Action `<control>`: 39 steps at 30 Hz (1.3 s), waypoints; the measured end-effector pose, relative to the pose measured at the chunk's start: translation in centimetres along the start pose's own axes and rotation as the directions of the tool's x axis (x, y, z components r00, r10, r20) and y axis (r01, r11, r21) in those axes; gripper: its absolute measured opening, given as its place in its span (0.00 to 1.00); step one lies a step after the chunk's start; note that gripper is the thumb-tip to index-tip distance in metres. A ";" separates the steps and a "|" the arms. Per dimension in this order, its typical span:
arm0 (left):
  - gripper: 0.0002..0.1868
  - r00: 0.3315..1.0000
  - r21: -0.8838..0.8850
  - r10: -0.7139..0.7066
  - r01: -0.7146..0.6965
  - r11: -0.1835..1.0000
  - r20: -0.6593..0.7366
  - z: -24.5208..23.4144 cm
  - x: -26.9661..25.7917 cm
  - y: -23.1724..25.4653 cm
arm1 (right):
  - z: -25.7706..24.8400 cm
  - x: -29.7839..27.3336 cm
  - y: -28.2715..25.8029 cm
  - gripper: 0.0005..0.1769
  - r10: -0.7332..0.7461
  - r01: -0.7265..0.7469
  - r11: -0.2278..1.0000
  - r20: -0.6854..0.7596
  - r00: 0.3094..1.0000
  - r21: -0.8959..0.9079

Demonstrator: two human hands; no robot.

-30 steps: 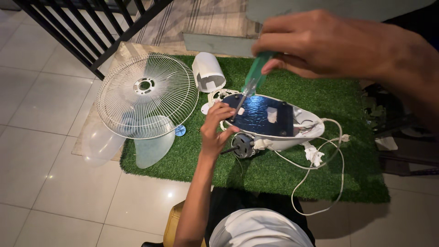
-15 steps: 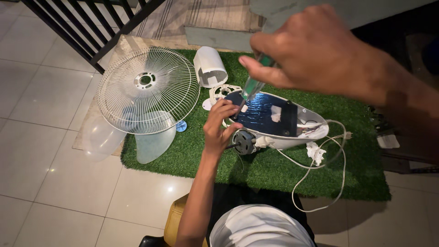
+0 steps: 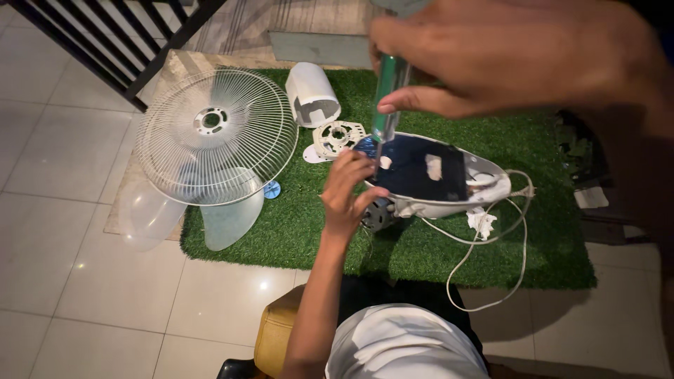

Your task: The person disassembles a white pedestal fan on a green mat, removes the motor housing with a screwdriver, and then reassembles the base and motor components. The person handles the fan blades, motor, and base parts while using a screwdriver to remove and insert screws.

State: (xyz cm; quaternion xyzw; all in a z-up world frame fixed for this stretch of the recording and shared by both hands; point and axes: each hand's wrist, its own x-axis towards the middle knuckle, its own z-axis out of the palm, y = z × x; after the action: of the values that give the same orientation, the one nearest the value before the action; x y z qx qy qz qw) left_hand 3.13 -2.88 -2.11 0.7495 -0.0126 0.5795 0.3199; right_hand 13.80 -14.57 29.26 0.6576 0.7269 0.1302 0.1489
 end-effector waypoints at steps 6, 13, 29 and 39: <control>0.22 0.997 0.078 -0.007 0.013 0.997 -0.079 -0.2 1.1 -0.7 | 1.9 -0.8 1.4 0.15 0.005 0.089 0.934 -0.260 0.966 0.347; 0.22 0.996 0.116 0.011 -0.002 0.993 -0.084 0.2 0.6 -0.4 | 1.4 -1.2 2.2 0.25 -0.063 0.152 0.948 -0.305 0.950 0.279; 0.24 0.995 0.186 0.078 -0.067 0.980 -0.054 1.0 0.1 0.7 | 4.0 -2.4 1.3 0.30 0.036 0.013 0.996 -0.511 0.859 0.091; 0.21 0.994 0.153 0.110 -0.106 0.982 -0.012 2.4 0.5 3.0 | 4.3 -4.8 -0.3 0.21 0.333 -0.145 0.904 -0.449 0.829 0.403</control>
State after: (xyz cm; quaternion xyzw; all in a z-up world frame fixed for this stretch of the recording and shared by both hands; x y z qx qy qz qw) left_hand 4.19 -6.32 -0.54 0.7639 -0.0056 0.6029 0.2300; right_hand 15.60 -19.39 25.35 0.7026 0.6616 0.1844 -0.1859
